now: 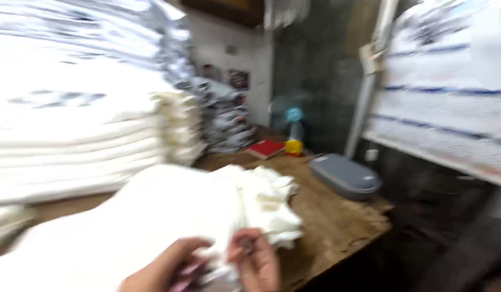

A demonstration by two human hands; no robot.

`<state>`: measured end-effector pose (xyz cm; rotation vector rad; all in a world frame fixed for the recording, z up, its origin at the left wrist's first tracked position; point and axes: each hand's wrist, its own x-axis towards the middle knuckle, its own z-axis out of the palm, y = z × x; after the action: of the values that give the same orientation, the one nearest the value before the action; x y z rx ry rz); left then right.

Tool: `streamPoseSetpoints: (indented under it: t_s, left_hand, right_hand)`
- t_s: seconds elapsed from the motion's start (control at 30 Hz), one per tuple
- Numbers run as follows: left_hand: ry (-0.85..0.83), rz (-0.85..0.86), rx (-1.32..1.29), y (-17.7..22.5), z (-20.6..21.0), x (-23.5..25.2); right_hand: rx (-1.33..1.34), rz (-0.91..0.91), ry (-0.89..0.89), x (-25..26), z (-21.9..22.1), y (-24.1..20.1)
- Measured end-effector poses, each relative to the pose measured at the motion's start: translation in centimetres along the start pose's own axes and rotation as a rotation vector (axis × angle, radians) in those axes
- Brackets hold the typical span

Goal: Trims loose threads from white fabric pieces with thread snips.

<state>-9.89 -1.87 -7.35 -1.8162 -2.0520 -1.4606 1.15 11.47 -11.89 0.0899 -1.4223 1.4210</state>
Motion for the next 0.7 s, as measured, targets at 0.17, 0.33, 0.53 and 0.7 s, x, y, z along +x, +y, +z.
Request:
streamPoseSetpoints:
  t_s: [0.17, 0.33, 0.53, 0.7]
  left_hand:
    - [0.161, -0.042, -0.05, -1.3, 1.3, 0.1]
    - [0.298, 0.188, 0.12, -1.1, 0.5, -1.6]
    - [0.406, 0.51, 0.564, -0.5, 1.9, -2.6]
    - [0.397, 0.643, 0.745, -0.1, 2.4, -1.5]
  right_hand:
    - [-0.626, -0.367, -0.012, -2.0, -1.9, -0.5]
    - [-0.646, -0.375, -0.028, -3.4, -4.1, -1.8]
    - [-0.218, -0.138, -0.03, -4.9, -2.6, -1.7]
    - [-0.257, -0.14, -0.054, -5.1, -2.9, -1.9]
